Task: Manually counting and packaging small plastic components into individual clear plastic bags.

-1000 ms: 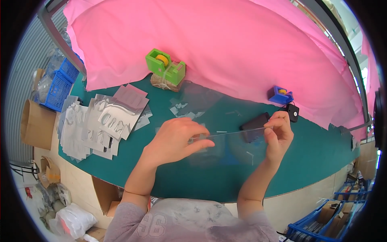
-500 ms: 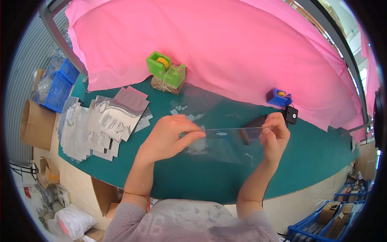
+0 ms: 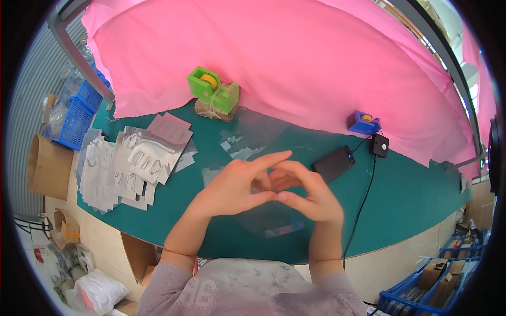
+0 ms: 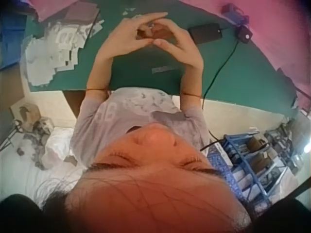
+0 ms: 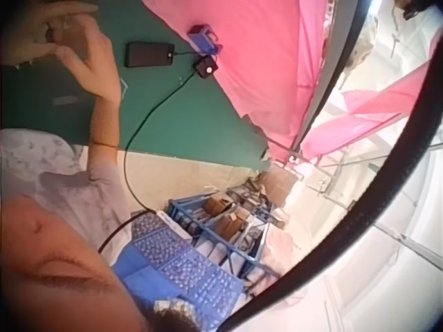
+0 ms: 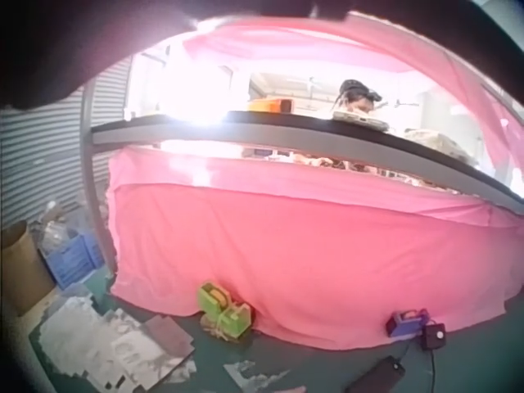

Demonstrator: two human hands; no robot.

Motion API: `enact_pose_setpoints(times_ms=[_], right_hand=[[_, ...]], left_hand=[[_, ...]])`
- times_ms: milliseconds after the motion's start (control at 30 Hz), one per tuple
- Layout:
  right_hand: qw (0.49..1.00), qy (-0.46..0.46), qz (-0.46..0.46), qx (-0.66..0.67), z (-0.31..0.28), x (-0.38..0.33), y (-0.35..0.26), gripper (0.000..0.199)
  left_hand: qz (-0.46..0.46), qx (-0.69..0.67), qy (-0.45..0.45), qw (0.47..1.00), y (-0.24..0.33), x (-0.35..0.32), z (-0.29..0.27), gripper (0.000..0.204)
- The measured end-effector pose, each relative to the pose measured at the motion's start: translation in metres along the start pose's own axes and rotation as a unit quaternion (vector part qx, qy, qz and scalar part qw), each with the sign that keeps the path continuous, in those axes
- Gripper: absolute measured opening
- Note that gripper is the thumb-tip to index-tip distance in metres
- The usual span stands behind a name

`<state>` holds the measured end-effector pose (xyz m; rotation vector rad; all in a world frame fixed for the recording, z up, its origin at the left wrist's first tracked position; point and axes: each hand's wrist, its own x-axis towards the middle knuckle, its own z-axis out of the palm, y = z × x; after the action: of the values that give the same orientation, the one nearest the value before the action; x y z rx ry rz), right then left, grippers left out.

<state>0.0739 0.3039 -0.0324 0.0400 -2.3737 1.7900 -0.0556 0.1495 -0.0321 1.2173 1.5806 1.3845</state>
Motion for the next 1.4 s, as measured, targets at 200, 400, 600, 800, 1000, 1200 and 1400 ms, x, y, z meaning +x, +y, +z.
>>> enact_pose_setpoints(times_ms=[200,400,600,800,1000,1200,1400], right_hand=[[0.995,0.071,-0.018,0.061,0.001,0.001,0.023,0.038],[0.970,0.162,-0.112,0.145,0.012,0.004,0.025,0.028],[0.942,0.139,-0.219,-0.212,0.005,0.005,0.014,0.016],[0.916,0.185,-0.202,-0.294,0.019,0.006,0.015,0.010],[0.919,0.212,-0.167,-0.288,0.009,0.004,0.010,0.006],[0.936,0.210,-0.133,-0.248,0.006,0.004,0.007,0.004],[0.953,0.225,-0.094,-0.179,0.000,0.000,0.014,0.007]], left_hand=[[0.132,0.267,0.106,0.949,-0.010,0.004,0.006,0.067],[0.159,0.308,0.135,0.928,-0.007,0.007,0.015,0.064],[0.084,0.227,0.072,0.968,-0.005,0.003,0.014,0.040],[0.090,0.282,0.059,0.953,-0.014,0.003,0.014,0.023],[0.060,0.241,0.136,0.959,-0.003,0.004,0.009,0.018],[0.085,0.357,0.057,0.929,-0.013,0.002,0.005,0.020],[0.080,0.368,0.051,0.925,-0.015,0.001,0.001,0.022]])
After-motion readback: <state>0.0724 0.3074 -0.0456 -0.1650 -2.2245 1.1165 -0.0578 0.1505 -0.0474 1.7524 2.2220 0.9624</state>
